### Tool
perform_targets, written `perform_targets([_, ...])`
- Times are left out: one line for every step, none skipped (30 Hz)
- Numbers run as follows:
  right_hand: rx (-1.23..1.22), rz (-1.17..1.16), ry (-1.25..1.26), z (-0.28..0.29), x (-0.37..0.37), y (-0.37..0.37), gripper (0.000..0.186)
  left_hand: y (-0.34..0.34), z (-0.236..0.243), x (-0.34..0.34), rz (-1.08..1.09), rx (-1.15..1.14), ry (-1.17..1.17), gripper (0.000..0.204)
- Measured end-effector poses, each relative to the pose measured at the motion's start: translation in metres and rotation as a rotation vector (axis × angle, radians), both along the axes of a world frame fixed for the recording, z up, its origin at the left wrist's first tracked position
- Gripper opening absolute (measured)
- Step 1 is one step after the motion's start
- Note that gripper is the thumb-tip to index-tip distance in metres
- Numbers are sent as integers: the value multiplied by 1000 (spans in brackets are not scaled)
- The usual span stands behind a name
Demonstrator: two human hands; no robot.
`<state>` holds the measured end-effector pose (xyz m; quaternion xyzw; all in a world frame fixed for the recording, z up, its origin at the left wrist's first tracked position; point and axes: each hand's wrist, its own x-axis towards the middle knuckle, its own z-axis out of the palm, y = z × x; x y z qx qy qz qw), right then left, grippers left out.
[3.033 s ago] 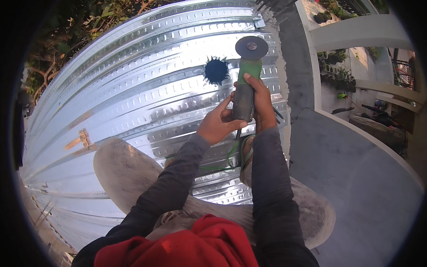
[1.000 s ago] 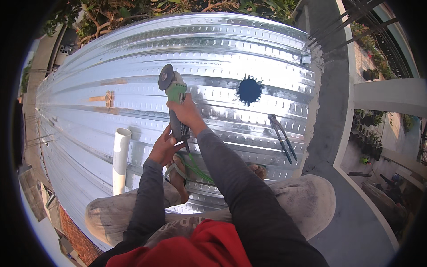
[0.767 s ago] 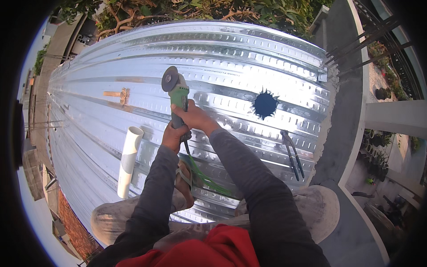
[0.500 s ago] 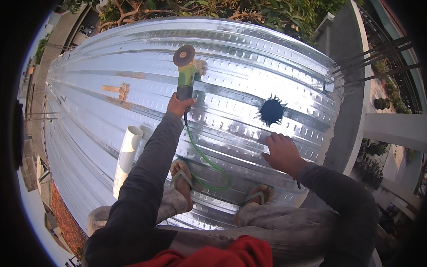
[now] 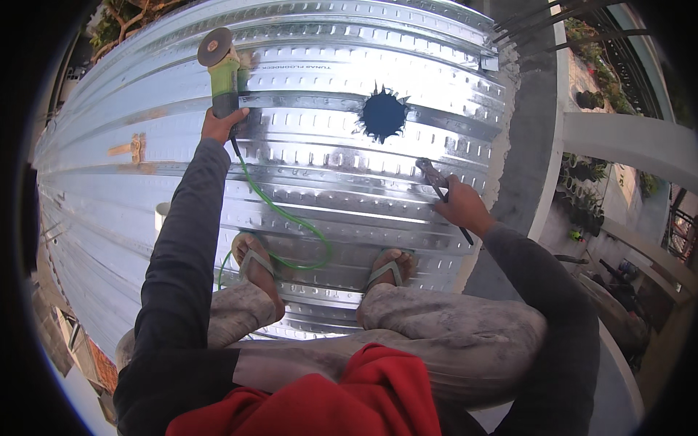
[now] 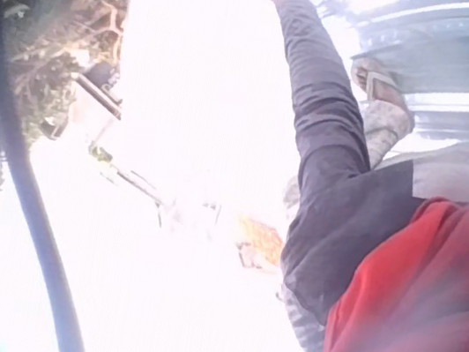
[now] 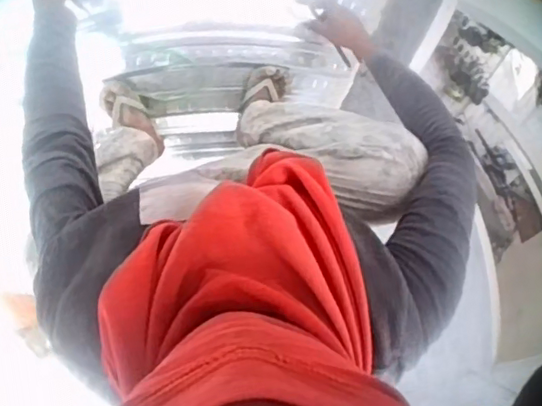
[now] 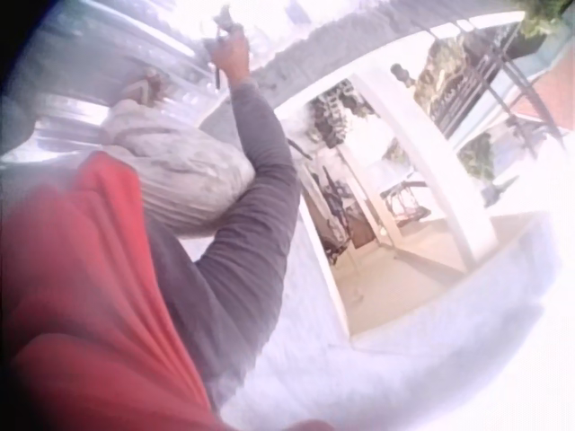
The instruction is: The person uses an angle grinder to enlarge a hole in a metal roofing sheet and then inserts a white PVC pipe, using pliers to pull and secure the edges of the metal around the pipe.
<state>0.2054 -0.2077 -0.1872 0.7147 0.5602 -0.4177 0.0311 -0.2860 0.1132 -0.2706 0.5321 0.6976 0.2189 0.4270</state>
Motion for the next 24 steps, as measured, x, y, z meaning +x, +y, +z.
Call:
perform_targets([-16, -18, 41, 8, -2, 4, 45, 0, 2, 0, 0, -14, 13, 98])
perform_targets([-31, -35, 82, 13, -5, 7, 42, 2, 3, 1, -5, -16, 17, 100])
perform_targets([-127, -175, 285, 14, -11, 9, 39, 4, 4, 0, -10, -20, 24, 102])
perform_targets([-222, -319, 484, 14, -16, 11, 35, 5, 6, 6, -18, -24, 28, 103])
perform_targets([-315, -463, 684, 15, -22, 14, 32, 3, 8, 11, -2, -20, 45, 105])
perform_targets([-373, -471, 709, 16, -30, 21, 30, 3, 11, 10, 13, -15, 62, 105])
perform_targets([-432, -485, 731, 21, -39, 28, 28, 2, 11, 10, 24, -13, 73, 105])
perform_targets([-491, -497, 752, 27, -48, 35, 27, 2, 12, 10, 36, -11, 85, 105])
perform_targets([-507, -518, 788, 35, -57, 44, 25, 2, 14, 11, 42, -15, 105, 106])
perform_targets([-514, -549, 803, 39, -63, 51, 24, 1, 16, 14, 45, -21, 120, 107])
perform_targets([-522, -580, 817, 42, -67, 58, 23, 0, 17, 17, 48, -27, 135, 109])
perform_targets([-530, -602, 834, 42, -72, 68, 22, -2, 20, 19, 63, 3, 138, 112])
perform_targets([-506, -633, 844, 40, -77, 76, 20, -4, 20, 23, 75, 31, 138, 115])
perform_targets([-513, -622, 845, 40, -79, 82, 21, -5, 20, 26, 86, 59, 137, 118])
perform_targets([-523, -604, 848, 41, -83, 90, 22, -4, 16, 23, 64, 90, 192, 119])
perform_targets([-534, -585, 852, 43, -86, 96, 23, -2, 13, 19, 41, 121, 249, 121])
perform_targets([-547, -552, 815, 47, -87, 100, 28, 0, 10, 16, 20, 152, 306, 123])
perform_targets([-565, -571, 835, 48, -89, 100, 29, 1, 7, 11, 25, 129, 286, 123])
perform_targets([-584, -587, 856, 49, -91, 99, 30, 1, 5, 5, 32, 108, 268, 123])
perform_targets([-605, -601, 878, 50, -93, 100, 31, 1, 4, -4, 42, 86, 252, 123])
perform_targets([-592, -629, 871, 56, -88, 96, 31, -9, 19, 21, 20, 132, 420, 115])
perform_targets([-572, -640, 873, 56, -88, 94, 31, -21, 31, 32, 9, 323, 594, 108])
perform_targets([-551, -645, 877, 56, -89, 93, 30, -33, 43, 38, 2, 518, 770, 101])
perform_targets([-528, -647, 880, 57, -90, 95, 30, -46, 52, 45, -4, 715, 946, 94])
